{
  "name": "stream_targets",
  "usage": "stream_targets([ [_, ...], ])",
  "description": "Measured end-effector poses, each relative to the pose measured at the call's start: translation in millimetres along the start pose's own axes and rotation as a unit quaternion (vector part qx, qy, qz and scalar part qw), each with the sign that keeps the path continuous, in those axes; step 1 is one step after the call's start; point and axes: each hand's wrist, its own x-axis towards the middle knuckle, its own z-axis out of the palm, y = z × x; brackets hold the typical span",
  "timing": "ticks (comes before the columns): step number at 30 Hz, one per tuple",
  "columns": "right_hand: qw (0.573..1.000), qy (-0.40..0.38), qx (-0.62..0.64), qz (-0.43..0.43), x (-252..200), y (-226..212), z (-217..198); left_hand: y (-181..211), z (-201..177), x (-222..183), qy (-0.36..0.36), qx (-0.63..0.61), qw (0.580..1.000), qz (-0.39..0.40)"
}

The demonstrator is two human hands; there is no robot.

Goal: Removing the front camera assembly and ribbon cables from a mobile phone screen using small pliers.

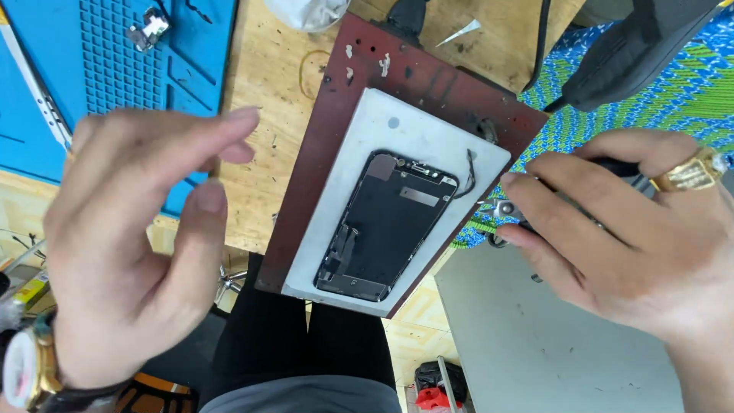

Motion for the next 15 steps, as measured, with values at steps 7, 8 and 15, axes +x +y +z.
stream_targets([
  [7, 0.997, 0.02, -0.052, -0.061, 7, 10, 7, 9, 37, -38, -0.003, 0.104, 0.993, 0.049],
  [8, 0.997, 0.006, -0.054, -0.06, 7, 11, 5, 14, 40, -37, -0.005, 0.126, 0.99, 0.066],
  [15, 0.995, -0.005, -0.06, -0.079, 14, 14, 6, 25, 55, -26, -0.065, 0.188, 0.971, 0.13],
])
